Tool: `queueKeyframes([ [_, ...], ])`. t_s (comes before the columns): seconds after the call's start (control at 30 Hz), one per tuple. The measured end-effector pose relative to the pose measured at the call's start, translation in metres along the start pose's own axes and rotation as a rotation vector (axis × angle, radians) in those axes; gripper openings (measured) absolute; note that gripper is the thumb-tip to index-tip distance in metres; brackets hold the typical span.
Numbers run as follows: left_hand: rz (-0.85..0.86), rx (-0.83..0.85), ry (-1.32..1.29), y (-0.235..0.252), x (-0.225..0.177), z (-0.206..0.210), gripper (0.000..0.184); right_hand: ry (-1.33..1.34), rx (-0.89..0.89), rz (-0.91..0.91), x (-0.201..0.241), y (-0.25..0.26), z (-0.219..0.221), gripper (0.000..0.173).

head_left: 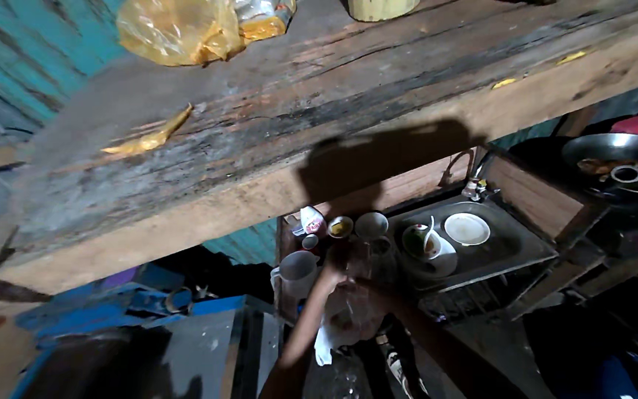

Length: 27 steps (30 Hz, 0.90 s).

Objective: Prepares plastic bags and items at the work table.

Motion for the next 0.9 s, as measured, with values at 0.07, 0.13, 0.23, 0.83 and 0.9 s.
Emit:
queueKeyframes([
  [0.07,-0.018,-0.049,-0.140,-0.019,0.001,-0.018,0.026,-0.044,0.121,-0.110,0.027,-0.004,0.016,0.051],
  [0.13,0.063,-0.057,-0.251,-0.039,-0.009,-0.036,0.018,-0.122,0.252,-0.164,0.057,-0.013,0.040,0.043],
  [0.23,0.220,-0.064,-0.296,-0.076,-0.033,-0.065,0.033,-0.369,0.298,-0.074,0.098,-0.034,0.076,0.037],
  [0.83,0.359,-0.263,-0.110,-0.276,-0.033,-0.175,0.038,-0.145,0.885,-0.380,0.114,-0.075,0.314,0.038],
  [0.9,0.302,-0.273,-0.067,-0.295,-0.018,-0.180,0.039,-0.128,0.846,-0.303,0.103,-0.084,0.335,0.029],
])
Point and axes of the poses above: each hand's wrist, its own y-axis towards the middle knuckle, its own z-axis out of the palm, x = y × z, the point moved 9 cm from there along y, towards the middle knuckle, and after that the axes turned 1 degree about -z, right-handed, at the moved point
